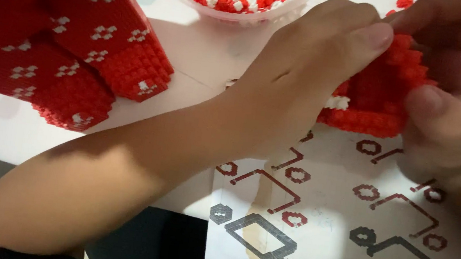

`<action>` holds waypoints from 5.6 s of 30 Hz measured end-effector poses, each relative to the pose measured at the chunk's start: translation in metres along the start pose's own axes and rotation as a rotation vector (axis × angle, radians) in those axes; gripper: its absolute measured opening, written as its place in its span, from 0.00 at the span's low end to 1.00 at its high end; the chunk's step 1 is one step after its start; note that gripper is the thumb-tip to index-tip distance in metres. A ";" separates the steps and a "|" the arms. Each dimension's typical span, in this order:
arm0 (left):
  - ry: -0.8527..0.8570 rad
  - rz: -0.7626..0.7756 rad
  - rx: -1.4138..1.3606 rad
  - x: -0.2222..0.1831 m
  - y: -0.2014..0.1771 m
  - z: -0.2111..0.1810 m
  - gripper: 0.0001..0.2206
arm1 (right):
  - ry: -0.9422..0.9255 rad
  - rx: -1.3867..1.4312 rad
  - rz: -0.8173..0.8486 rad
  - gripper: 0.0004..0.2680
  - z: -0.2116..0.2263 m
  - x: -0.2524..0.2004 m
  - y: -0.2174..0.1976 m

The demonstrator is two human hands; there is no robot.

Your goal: Assembling a small structure using tiny interlocking plastic blocks and a small tool for alignment.

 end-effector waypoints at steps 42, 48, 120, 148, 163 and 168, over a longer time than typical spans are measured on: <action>0.074 0.218 -0.198 -0.014 0.017 -0.006 0.10 | -0.403 0.001 -0.072 0.26 0.039 -0.004 -0.004; 0.067 0.151 -0.137 -0.011 0.016 0.003 0.12 | -0.396 -0.096 -0.074 0.28 0.034 -0.005 -0.008; -0.519 -0.076 -0.635 0.005 0.005 0.048 0.15 | 0.214 -0.480 -0.256 0.13 -0.026 0.045 -0.076; -0.692 -0.349 -0.703 -0.003 -0.008 0.080 0.20 | 0.471 -1.090 0.156 0.08 -0.031 0.063 -0.070; -0.638 -0.380 -0.693 -0.002 -0.010 0.082 0.22 | 0.437 -1.395 0.149 0.10 -0.026 0.066 -0.097; -0.660 -0.343 -0.640 -0.002 -0.005 0.079 0.24 | 0.559 -1.644 0.241 0.11 -0.036 0.051 -0.113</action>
Point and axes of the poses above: each hand's wrist, its own x-axis towards the middle knuckle, its own y-axis out of the palm, z = x × y, the point moved 10 cm from there along x, towards the middle knuckle, and after that the axes turned 14 degrees about -z, right-handed, at the moved point
